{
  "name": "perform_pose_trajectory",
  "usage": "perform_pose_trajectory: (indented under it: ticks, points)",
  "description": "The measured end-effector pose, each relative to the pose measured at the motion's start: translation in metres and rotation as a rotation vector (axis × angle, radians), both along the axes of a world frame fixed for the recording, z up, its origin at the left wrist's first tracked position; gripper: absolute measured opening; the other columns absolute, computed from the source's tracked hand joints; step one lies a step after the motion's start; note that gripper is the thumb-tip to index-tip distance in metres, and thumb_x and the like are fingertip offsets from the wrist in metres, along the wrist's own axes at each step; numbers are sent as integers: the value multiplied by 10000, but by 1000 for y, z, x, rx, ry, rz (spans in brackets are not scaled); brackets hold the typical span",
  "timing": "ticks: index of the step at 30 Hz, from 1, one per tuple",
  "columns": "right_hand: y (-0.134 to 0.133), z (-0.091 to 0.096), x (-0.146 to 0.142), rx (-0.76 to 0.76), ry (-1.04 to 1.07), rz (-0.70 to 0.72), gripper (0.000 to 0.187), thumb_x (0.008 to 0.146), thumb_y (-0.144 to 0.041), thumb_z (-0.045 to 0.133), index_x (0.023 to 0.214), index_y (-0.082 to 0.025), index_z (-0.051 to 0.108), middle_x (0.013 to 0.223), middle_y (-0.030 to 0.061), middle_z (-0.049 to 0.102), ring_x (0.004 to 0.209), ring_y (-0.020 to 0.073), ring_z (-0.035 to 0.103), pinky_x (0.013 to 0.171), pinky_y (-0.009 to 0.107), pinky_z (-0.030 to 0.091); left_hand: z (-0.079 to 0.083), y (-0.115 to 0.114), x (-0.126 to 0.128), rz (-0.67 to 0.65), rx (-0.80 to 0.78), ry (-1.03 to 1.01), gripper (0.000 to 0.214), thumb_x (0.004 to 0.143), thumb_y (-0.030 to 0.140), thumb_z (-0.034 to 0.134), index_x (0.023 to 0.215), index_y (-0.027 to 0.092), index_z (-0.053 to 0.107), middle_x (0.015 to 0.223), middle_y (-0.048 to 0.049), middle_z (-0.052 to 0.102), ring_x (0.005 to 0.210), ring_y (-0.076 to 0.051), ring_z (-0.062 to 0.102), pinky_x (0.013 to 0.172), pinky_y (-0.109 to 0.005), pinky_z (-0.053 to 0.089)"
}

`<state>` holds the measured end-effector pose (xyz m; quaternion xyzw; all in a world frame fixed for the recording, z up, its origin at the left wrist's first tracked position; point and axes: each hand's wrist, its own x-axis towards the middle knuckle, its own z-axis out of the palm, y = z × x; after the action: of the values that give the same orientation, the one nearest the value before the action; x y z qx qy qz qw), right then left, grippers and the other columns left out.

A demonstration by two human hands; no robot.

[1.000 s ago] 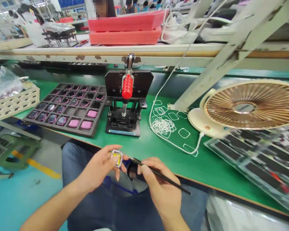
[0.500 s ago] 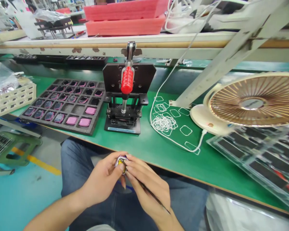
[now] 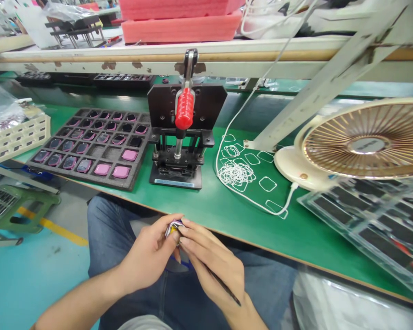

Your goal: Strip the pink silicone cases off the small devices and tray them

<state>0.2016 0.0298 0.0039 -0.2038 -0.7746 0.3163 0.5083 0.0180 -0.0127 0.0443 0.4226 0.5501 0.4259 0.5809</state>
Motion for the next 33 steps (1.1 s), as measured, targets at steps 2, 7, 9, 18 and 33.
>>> perform_pose_trajectory:
  ticks: [2, 7, 9, 18, 33]
  points:
    - [-1, -5, 0, -1, -2, -7, 573, 901, 104, 688, 1365, -229, 727, 1390, 88, 736, 1352, 285, 676, 1135, 498, 615, 0, 3, 1, 22, -26, -119, 488, 1009, 489, 691, 1388, 183, 653, 1007, -69, 748, 689, -156, 705, 709, -314, 608]
    - [-8, -19, -3, -41, 71, -70, 554, 893, 101, 700, 1332, -233, 748, 1370, 92, 747, 1325, 296, 696, 1087, 497, 644, -7, 6, 1, 30, -72, -426, 427, 943, 382, 814, 1309, 183, 720, 1022, -73, 763, 699, -155, 735, 733, -317, 618]
    - [-14, -23, -4, -89, 125, -120, 550, 882, 105, 706, 1303, -244, 761, 1329, 80, 768, 1282, 294, 723, 1057, 489, 660, -10, 7, -1, 3, -117, -571, 414, 947, 343, 812, 1317, 173, 741, 1063, -102, 779, 792, -190, 758, 790, -347, 628]
    - [53, 16, 37, -144, 190, -814, 197, 945, -218, 788, 1133, -246, 836, 1141, 51, 835, 1032, 257, 815, 1014, 449, 658, -13, 9, -10, 72, -277, -763, 380, 1004, 227, 723, 1378, 161, 732, 1263, -204, 780, 1001, -268, 791, 816, -331, 625]
    - [63, 48, 141, -216, -306, -922, 425, 1130, -461, 396, 1098, -210, 737, 1116, 86, 799, 994, 208, 752, 915, 343, 590, -33, -5, -19, 194, -522, -561, 470, 806, 355, 919, 1241, 217, 806, 1402, -160, 742, 1246, -404, 719, 873, -396, 658]
